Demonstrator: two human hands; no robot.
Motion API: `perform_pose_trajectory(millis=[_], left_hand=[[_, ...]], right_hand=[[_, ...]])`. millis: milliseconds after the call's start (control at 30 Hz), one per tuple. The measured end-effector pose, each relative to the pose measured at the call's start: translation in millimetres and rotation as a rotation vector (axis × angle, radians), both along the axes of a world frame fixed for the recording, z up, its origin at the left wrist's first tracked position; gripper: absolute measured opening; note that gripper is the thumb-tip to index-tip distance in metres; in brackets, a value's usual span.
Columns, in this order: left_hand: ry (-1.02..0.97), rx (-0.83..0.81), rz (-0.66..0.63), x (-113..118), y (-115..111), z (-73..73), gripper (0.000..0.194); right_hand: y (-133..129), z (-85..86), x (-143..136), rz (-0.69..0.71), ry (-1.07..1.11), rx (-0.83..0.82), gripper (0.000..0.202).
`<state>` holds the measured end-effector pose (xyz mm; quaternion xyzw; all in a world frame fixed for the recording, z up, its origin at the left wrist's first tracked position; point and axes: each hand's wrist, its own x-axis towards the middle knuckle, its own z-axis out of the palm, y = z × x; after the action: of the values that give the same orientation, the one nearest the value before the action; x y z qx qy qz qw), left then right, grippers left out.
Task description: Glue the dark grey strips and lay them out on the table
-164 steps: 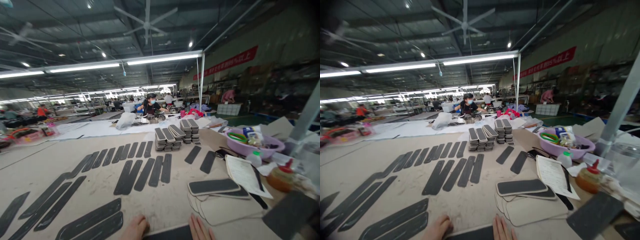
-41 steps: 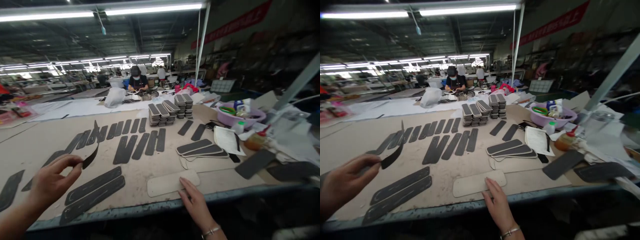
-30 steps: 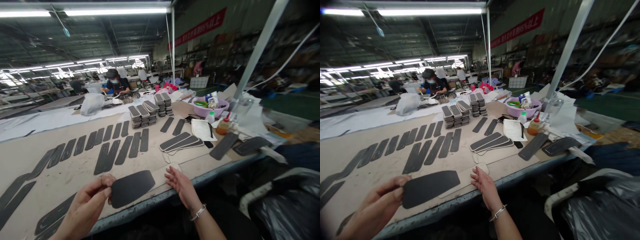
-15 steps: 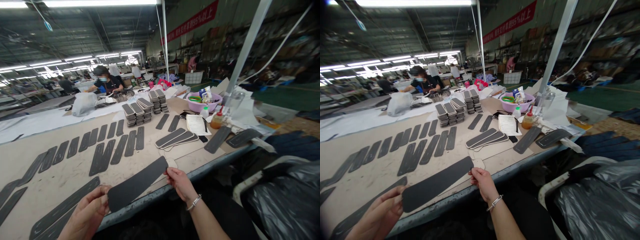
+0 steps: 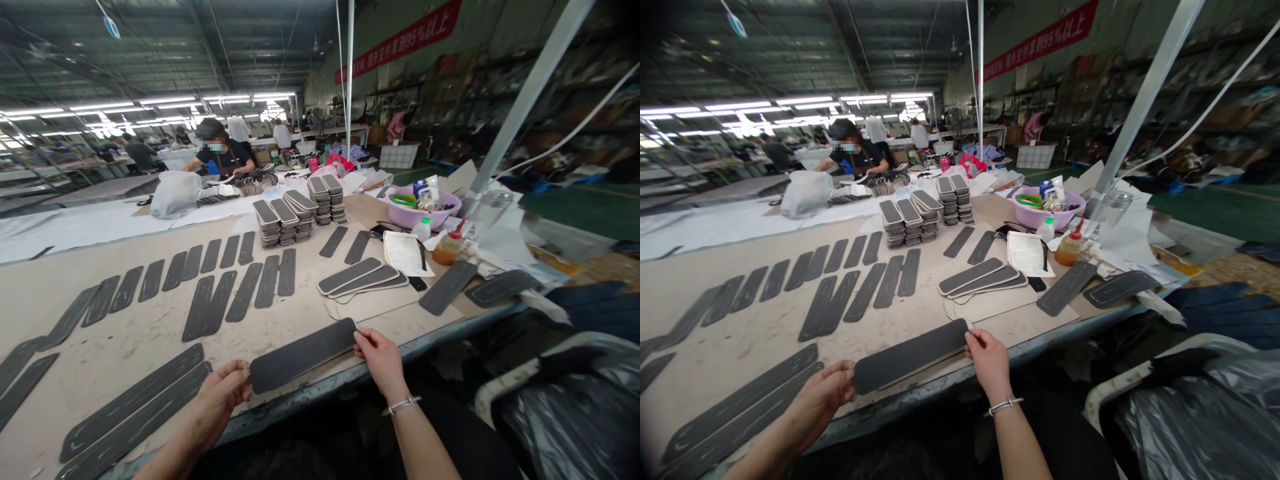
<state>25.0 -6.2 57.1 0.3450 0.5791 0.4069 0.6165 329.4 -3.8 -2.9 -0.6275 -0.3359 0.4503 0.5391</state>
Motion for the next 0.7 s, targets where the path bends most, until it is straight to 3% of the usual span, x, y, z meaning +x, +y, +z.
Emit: perform_pose_trajectory(millis=[167,333,567,700], left_hand=[[0.238,0.017,-0.088,3,21,-29.8,0.032],[0.360,-0.004,-0.154,1,33,-51.1,0.033],[0.454,-0.085,-0.254,0,38,-45.7,0.035],[0.629,-0.038,-0.332,2,36,-43.4,0.028]], right_hand=[[7,-4.6,10,0.000,-0.366,-0.038,0.030],[15,-9.1,12,0.007,-0.581,-0.053,0.026],[17,-10.4,12,0.047,-0.713,-0.098,0.027],[16,-8.8,11,0.051,-0.748,-0.118,0.033]])
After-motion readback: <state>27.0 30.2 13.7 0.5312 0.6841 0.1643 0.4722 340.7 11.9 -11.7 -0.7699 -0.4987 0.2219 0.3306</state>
